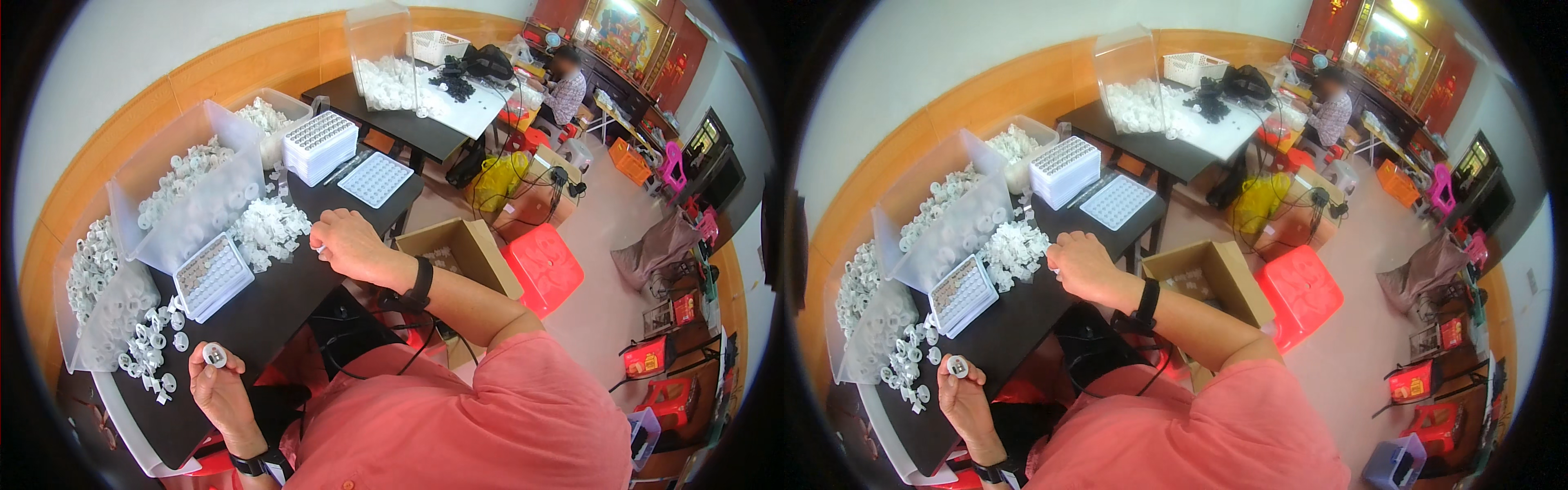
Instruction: Manual assembly of small electronic components into white plastic ring housings at a workshop table.
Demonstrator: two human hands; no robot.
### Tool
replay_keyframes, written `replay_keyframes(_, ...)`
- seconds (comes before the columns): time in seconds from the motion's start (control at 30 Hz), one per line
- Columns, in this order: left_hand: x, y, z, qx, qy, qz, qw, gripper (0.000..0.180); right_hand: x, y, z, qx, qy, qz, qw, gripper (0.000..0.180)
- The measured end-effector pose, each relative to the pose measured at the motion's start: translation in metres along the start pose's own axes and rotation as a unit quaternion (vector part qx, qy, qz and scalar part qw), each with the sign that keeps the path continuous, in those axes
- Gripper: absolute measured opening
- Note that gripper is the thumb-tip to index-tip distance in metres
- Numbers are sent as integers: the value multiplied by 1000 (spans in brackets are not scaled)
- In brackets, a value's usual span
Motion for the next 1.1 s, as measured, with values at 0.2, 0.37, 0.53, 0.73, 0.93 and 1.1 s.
replay_keyframes(0.2,0,1,0,-3,-9,-1,1000,39,-6,7,0,47,33,-6,998,9)
replay_keyframes(0.37,0,3,-2,-9,-4,-1,1000,38,-6,-15,-10,148,29,13,989,7)
replay_keyframes(0.53,4,4,1,-4,7,-9,1000,37,-9,-123,-12,385,3,-60,921,18)
replay_keyframes(0.73,24,25,-2,-8,51,-1,999,32,-6,-215,33,440,1,-94,893,16)
replay_keyframes(0.93,33,29,-28,-32,46,-15,998,35,-20,-244,54,461,-36,-113,879,6)
replay_keyframes(1.1,22,18,-28,-21,74,-26,997,36,-15,-247,57,480,-126,-131,858,6)
Point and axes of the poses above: each hand's wrist, its own x-axis towards the middle knuckle, its own z-axis out of the palm, y = z × x, the point moved 10 cm from there along x, towards the middle knuckle, and after that the axes turned 8 degrees about y, right-handed, at the moved point
